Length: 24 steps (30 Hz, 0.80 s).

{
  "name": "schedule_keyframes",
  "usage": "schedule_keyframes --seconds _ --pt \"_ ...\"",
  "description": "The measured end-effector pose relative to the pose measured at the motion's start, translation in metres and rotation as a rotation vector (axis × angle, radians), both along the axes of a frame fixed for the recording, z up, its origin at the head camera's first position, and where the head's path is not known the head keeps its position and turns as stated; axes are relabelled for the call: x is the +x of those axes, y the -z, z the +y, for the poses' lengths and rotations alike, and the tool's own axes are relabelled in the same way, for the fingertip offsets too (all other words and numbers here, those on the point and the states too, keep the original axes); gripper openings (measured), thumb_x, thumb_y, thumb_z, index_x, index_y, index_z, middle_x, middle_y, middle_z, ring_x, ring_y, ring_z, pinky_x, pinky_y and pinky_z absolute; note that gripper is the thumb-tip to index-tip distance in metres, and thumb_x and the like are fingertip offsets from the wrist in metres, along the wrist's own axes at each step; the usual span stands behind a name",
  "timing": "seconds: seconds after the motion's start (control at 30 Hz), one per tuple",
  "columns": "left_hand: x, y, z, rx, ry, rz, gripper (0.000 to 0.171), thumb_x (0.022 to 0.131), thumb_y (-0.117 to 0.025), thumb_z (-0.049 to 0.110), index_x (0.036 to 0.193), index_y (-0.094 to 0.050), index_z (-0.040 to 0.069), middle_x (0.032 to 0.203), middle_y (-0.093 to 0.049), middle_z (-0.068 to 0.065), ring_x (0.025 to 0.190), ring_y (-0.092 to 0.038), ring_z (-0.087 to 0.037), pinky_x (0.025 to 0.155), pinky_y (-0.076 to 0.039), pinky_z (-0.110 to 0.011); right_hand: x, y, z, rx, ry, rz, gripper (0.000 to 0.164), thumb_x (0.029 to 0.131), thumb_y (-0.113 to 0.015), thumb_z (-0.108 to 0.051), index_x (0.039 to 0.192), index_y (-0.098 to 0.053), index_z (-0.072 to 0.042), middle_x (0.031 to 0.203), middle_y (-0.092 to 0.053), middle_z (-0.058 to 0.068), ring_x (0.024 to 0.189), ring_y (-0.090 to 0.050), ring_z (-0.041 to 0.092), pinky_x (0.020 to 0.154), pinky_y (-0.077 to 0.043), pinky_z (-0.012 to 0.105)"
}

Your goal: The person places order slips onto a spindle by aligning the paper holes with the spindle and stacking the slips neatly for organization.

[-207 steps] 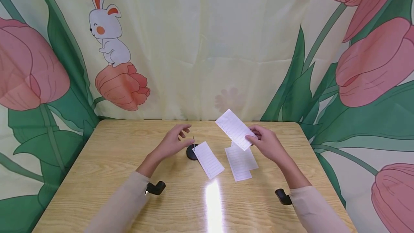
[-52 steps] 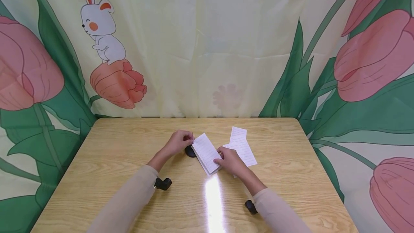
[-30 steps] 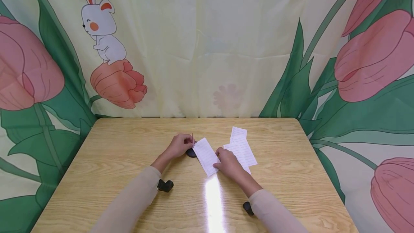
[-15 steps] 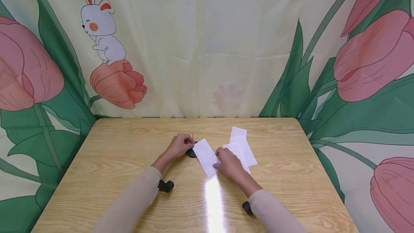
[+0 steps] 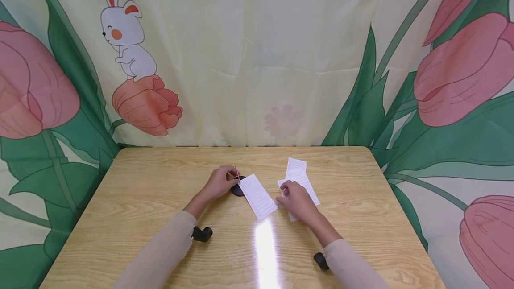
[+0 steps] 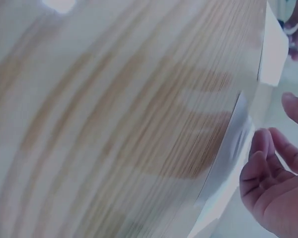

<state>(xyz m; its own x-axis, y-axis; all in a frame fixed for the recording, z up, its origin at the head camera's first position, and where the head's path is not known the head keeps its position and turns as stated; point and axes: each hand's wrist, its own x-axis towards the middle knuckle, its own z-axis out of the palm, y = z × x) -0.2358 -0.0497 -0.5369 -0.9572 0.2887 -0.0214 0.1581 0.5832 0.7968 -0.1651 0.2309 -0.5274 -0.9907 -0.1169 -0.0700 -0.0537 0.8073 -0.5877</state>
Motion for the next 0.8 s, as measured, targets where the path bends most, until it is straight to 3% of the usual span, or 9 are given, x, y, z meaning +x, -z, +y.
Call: schedule_keyframes --seconds 0.23,0.4,0.7,0.8 --pt "0.005 0.001 -0.007 -0.015 0.032 -0.03 0.032 0.091 -0.078 0.01 0.122 -0.069 0.007 0.12 -0.063 -0.01 0.091 -0.053 -0.021 0.077 -0.045 -0.033 0.004 -0.005 0.025 0.038 0.06 0.031 0.038 0.089 -0.082 -0.02 0.115 -0.065 0.002 0.1 -0.066 0.01 0.084 -0.06 0.02 0.074 -0.05 0.033" --pt "0.008 0.003 -0.008 -0.021 0.049 -0.054 0.046 0.089 -0.081 0.012 0.132 -0.065 0.008 0.133 -0.061 -0.012 0.1 -0.054 -0.024 0.087 -0.048 -0.038 0.009 -0.006 0.041 0.066 0.097 -0.012 0.046 0.089 -0.082 -0.024 0.119 -0.062 0.004 0.106 -0.064 0.013 0.088 -0.058 0.022 0.078 -0.05 0.037" --pt "0.011 0.005 -0.009 -0.064 0.073 -0.015 0.057 0.083 -0.087 0.014 0.135 -0.064 0.007 0.134 -0.06 -0.013 0.103 -0.054 -0.026 0.089 -0.047 -0.04 0.019 -0.001 0.055 0.099 0.108 -0.018 0.046 0.086 -0.085 -0.027 0.115 -0.063 0.002 0.096 -0.062 0.007 0.082 -0.055 0.02 0.077 -0.048 0.037" --pt "0.011 0.007 -0.009 -0.073 0.073 -0.008 0.059 0.082 -0.088 0.014 0.135 -0.064 0.006 0.137 -0.06 -0.014 0.113 -0.056 -0.027 0.099 -0.048 -0.044 0.022 0.0 0.055 0.1 0.115 -0.016 0.046 0.086 -0.085 -0.028 0.113 -0.063 0.002 0.095 -0.062 0.008 0.083 -0.056 0.021 0.077 -0.048 0.038"
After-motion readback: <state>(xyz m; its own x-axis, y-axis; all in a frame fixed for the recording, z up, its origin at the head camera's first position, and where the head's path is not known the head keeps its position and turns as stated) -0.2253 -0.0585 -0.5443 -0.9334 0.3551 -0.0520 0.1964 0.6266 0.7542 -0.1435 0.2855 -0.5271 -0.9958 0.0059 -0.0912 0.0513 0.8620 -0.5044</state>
